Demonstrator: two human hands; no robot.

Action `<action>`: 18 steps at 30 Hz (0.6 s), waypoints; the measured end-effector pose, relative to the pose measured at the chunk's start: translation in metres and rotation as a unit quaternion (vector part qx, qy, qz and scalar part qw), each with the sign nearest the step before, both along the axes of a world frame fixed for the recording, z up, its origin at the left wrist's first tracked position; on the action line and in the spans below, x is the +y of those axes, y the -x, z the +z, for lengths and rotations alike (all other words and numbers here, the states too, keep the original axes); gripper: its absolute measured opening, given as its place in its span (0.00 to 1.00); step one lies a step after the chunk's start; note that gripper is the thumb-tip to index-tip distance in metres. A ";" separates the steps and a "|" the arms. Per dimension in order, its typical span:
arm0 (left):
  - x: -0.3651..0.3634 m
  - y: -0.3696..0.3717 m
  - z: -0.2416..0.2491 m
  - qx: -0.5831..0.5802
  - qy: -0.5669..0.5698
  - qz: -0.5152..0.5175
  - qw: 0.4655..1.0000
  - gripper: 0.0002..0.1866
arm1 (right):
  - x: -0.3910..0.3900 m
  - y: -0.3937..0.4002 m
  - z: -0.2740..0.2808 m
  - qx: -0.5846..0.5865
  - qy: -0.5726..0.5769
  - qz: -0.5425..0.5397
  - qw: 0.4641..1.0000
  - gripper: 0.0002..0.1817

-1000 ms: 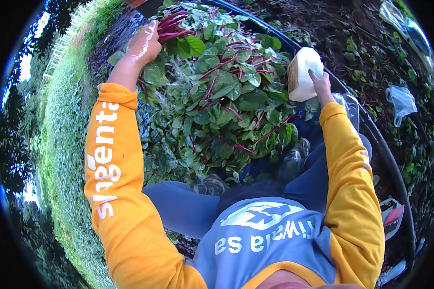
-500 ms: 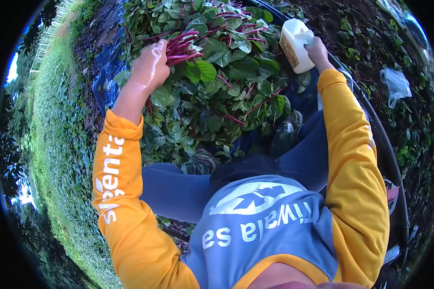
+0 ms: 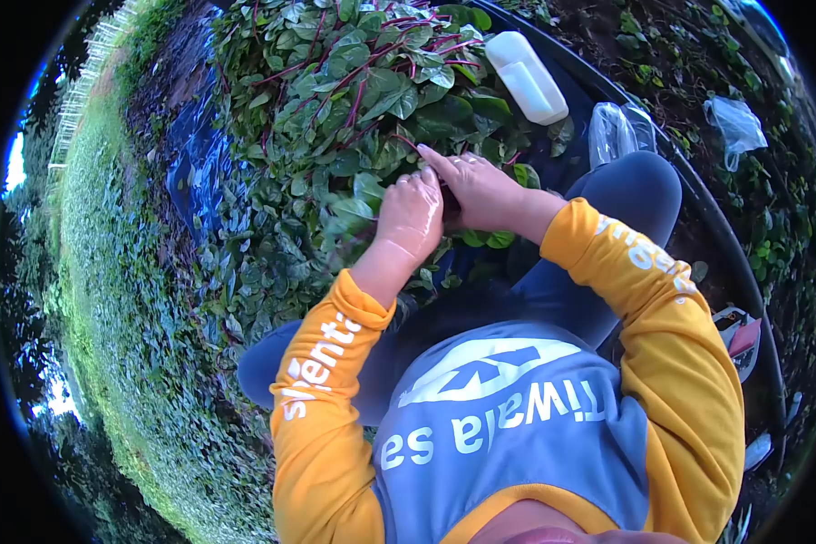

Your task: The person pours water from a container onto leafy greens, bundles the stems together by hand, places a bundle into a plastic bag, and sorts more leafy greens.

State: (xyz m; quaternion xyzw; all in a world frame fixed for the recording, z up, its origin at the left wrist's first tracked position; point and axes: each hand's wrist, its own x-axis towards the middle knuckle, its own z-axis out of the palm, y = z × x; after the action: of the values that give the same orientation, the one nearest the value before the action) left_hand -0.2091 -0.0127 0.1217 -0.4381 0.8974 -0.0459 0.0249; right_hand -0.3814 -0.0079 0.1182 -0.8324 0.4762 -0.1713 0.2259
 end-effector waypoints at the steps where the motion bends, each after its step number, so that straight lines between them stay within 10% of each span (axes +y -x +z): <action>1: 0.003 0.008 -0.011 0.043 -0.034 0.014 0.998 0.19 | 0.002 0.004 -0.002 0.000 -0.053 -0.026 0.998 0.56; 9: 0.030 0.033 -0.094 0.236 -0.227 0.063 0.943 0.16 | 0.030 0.021 -0.060 0.073 -0.150 -0.058 0.984 0.52; 14: -0.051 0.026 -0.065 0.229 -0.644 0.054 0.728 0.39 | 0.034 0.036 -0.073 0.133 -0.112 -0.072 0.982 0.46; 18: -0.109 0.086 -0.098 0.432 -0.637 0.207 0.604 0.45 | 0.026 0.042 -0.062 0.205 -0.093 -0.031 0.974 0.09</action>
State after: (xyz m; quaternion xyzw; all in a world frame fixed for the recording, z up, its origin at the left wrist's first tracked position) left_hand -0.2954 -0.1219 0.0233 -0.4541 0.4911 0.7386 -0.0839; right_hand -0.4232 0.0180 0.0560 -0.8100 0.5518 0.0412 0.1944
